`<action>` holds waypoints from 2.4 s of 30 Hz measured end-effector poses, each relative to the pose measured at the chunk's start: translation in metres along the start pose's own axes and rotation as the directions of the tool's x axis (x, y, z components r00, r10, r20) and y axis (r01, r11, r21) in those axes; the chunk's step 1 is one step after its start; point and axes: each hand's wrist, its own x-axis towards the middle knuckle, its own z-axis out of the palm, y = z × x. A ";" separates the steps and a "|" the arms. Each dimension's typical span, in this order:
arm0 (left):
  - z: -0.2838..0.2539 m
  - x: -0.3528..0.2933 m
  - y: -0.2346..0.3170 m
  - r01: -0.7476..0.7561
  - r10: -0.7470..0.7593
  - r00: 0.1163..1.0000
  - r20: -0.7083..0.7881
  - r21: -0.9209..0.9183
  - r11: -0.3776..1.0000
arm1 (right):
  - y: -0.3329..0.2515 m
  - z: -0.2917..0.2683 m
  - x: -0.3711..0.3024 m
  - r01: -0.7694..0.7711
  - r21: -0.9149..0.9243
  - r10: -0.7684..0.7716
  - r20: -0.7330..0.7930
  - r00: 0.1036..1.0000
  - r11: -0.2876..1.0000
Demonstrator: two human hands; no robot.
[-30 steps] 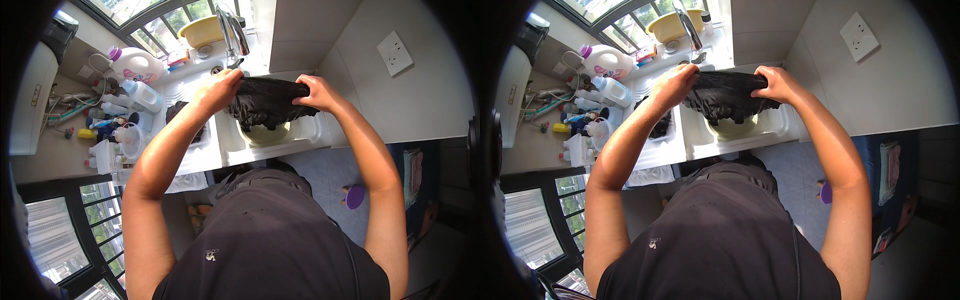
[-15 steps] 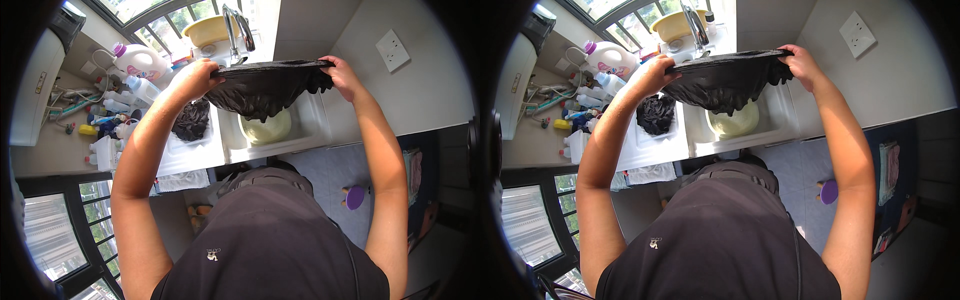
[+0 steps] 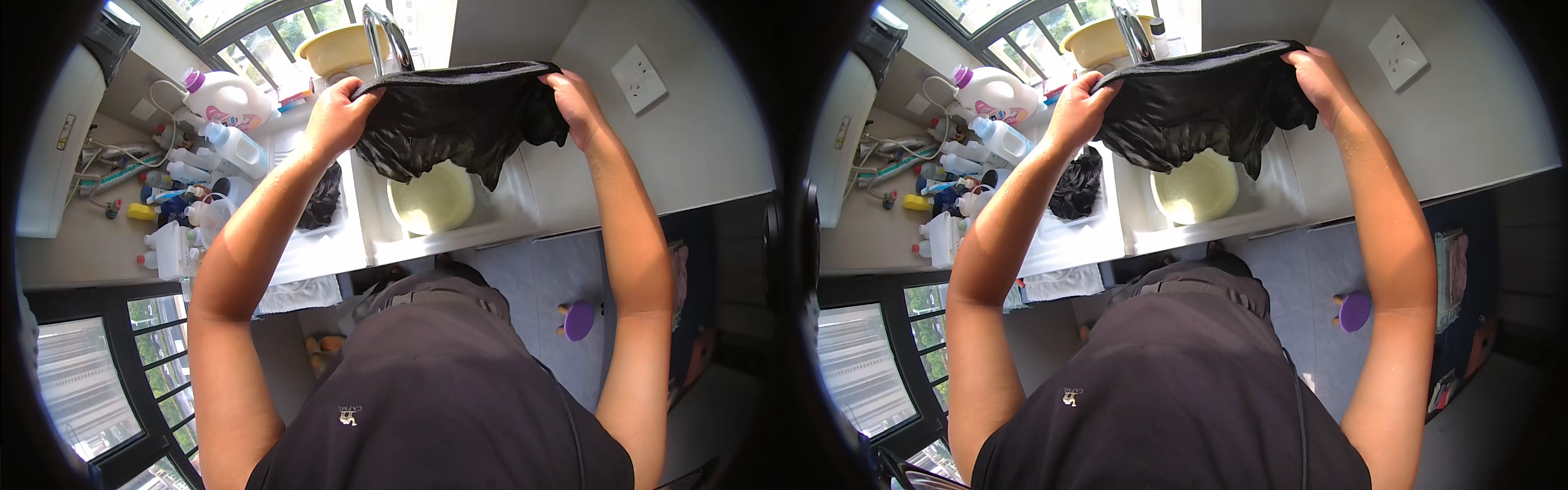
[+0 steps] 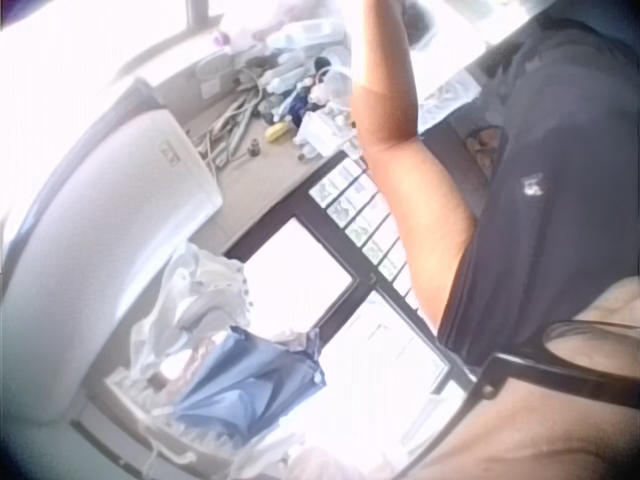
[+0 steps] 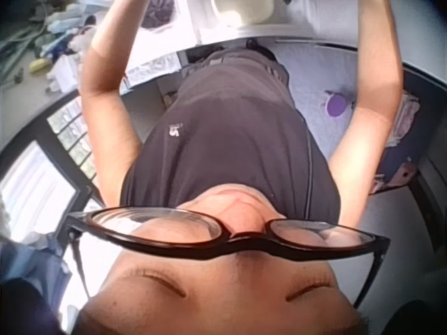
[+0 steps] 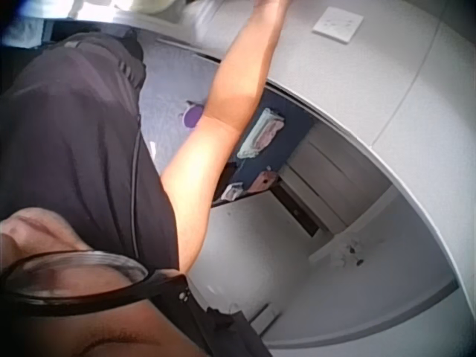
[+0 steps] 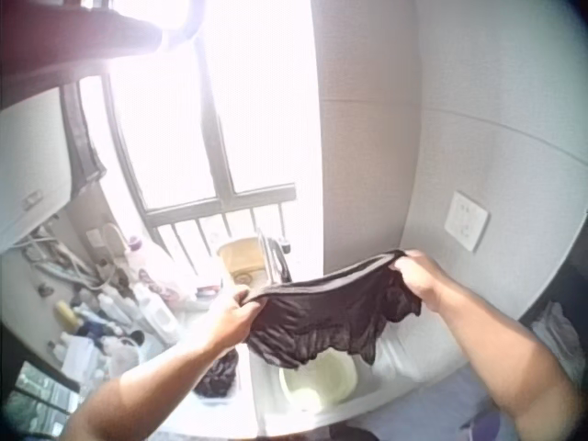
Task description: The person washes clothes in a basin within a sink, repeatedly scrubbing the fabric by hand under running water and wringing it out.
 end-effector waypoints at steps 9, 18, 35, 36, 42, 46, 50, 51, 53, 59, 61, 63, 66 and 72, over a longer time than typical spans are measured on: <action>0.025 -0.003 -0.011 0.052 -0.054 0.999 -0.007 -0.170 0.984 | 0.038 0.032 -0.002 -0.120 0.160 0.097 0.142 0.985 0.980; 0.105 0.008 -0.084 0.124 -0.132 0.985 0.111 0.081 0.989 | 0.199 0.095 0.071 0.057 -0.187 -0.048 0.050 0.998 0.981; 0.325 -0.026 -0.335 -0.045 -0.497 0.710 0.498 0.737 0.675 | 0.437 0.220 0.065 0.382 -0.806 0.351 0.555 0.754 0.453; 0.322 -0.023 -0.334 -0.086 -0.500 0.702 0.507 0.758 0.647 | 0.438 0.222 0.069 0.416 -0.796 0.346 0.578 0.739 0.440; 0.321 -0.028 -0.318 0.039 -0.527 0.749 0.403 0.766 0.642 | 0.445 0.223 0.074 0.372 -0.782 0.225 0.532 0.816 0.500; 0.288 0.006 -0.313 0.314 -0.533 0.787 0.309 0.544 0.778 | 0.401 0.218 0.087 0.068 -0.574 0.189 0.376 0.907 0.816; 0.235 0.001 -0.235 0.346 -0.462 0.848 0.261 0.388 0.854 | 0.345 0.171 0.066 0.072 -0.418 0.077 0.328 0.942 0.906; 0.222 0.002 -0.217 0.388 -0.478 0.837 0.267 0.328 0.861 | 0.331 0.163 0.062 0.031 -0.371 0.093 0.312 0.945 0.928; 0.191 0.004 -0.180 0.365 -0.412 0.886 0.212 0.226 0.903 | 0.293 0.146 0.061 -0.014 -0.311 0.105 0.278 0.955 0.950; 0.108 0.012 -0.082 0.126 -0.153 0.968 0.198 0.145 0.981 | 0.191 0.096 0.064 0.056 -0.117 -0.026 0.247 0.969 0.992; 0.087 0.011 -0.053 -0.013 -0.023 0.985 0.173 0.203 0.979 | 0.162 0.090 0.063 0.073 0.075 -0.089 0.243 0.966 0.994; 0.071 0.002 -0.029 -0.091 0.063 0.988 0.142 0.199 0.976 | 0.116 0.078 0.048 0.091 0.028 -0.095 0.289 0.953 0.996; 0.054 -0.003 0.011 -0.135 0.117 0.986 0.117 0.166 0.977 | 0.079 0.068 0.034 0.131 0.113 -0.158 0.280 0.947 0.985; 0.025 -0.004 0.056 -0.083 0.086 0.990 0.108 -0.040 0.996 | 0.005 0.047 0.012 0.128 0.074 -0.143 0.239 0.961 0.989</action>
